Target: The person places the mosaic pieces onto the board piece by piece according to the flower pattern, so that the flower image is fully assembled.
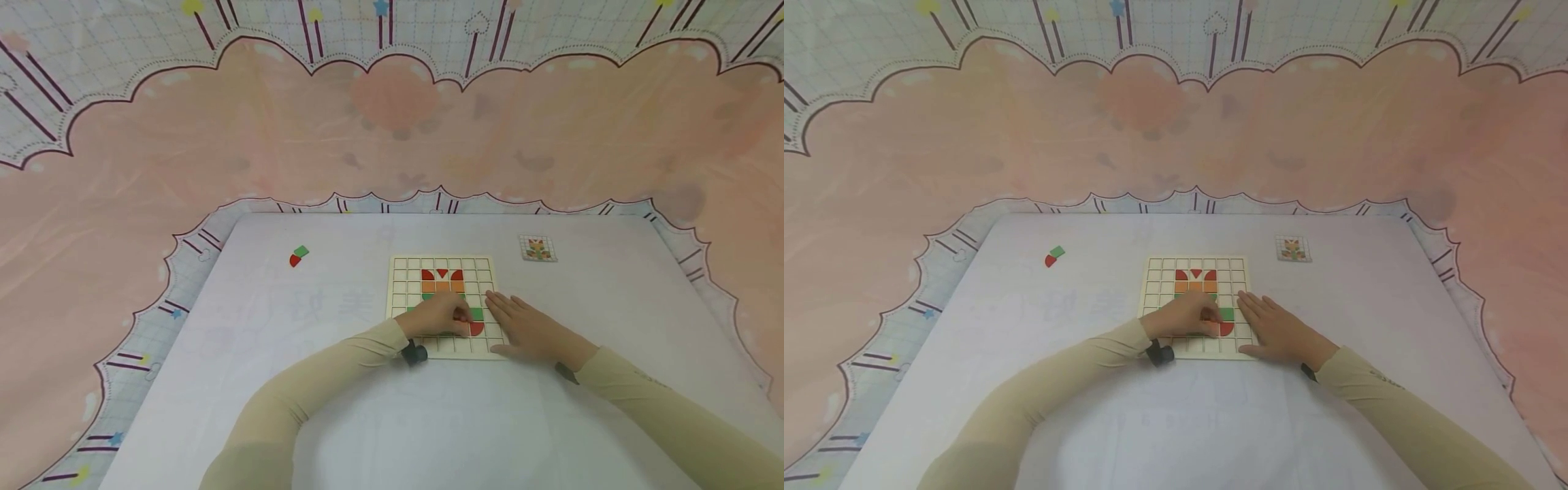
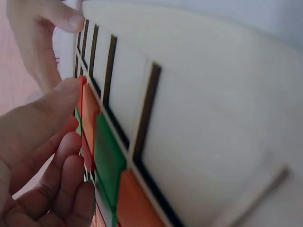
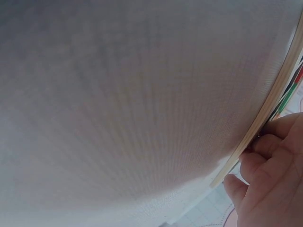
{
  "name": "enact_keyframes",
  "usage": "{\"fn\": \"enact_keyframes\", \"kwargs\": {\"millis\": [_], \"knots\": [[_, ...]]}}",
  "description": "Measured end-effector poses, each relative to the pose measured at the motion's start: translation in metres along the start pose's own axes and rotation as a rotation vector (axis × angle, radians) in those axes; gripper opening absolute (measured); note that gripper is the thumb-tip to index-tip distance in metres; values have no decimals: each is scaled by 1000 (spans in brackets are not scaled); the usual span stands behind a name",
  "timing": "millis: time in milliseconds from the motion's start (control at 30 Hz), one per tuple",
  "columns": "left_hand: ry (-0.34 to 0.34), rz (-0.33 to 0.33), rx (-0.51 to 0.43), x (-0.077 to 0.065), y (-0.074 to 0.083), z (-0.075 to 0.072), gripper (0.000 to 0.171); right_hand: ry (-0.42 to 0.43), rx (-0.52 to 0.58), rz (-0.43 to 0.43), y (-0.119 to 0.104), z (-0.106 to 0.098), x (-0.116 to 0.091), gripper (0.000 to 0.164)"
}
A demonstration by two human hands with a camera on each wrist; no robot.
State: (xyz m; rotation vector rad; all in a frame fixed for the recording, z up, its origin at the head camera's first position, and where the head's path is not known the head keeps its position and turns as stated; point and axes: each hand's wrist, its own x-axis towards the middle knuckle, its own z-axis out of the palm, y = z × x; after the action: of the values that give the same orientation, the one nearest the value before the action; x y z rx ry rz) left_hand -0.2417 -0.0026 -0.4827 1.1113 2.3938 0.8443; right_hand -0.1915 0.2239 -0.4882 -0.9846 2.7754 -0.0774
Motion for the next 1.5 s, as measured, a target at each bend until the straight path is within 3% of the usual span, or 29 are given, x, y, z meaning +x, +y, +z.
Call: {"fn": "enact_keyframes", "kwargs": {"millis": [133, 367, 467, 600, 767, 1133, 1500], "knots": [[-23, -17, -58, -5, -3, -8, 20, -5, 2, 4, -1, -1, 0, 89], [-32, -13, -66, -18, -14, -28, 28, -11, 2, 18, -1, -3, 1, 90], [-20, -17, -131, -26, -21, -38, 29, -13, 2, 27, -2, -2, 1, 90], [17, -18, -172, -39, -30, -53, 30, -6, -2, 31, -2, -1, 1, 90], [105, 22, -97, -58, -45, -74, 30, -11, 4, 34, -3, -2, 0, 90], [308, -174, -27, -99, -90, -120, 33, -29, -6, 44, -2, 0, 1, 91], [467, -289, -25, -141, -131, -150, 37, -31, -2, 49, -3, -1, 0, 90]]}}
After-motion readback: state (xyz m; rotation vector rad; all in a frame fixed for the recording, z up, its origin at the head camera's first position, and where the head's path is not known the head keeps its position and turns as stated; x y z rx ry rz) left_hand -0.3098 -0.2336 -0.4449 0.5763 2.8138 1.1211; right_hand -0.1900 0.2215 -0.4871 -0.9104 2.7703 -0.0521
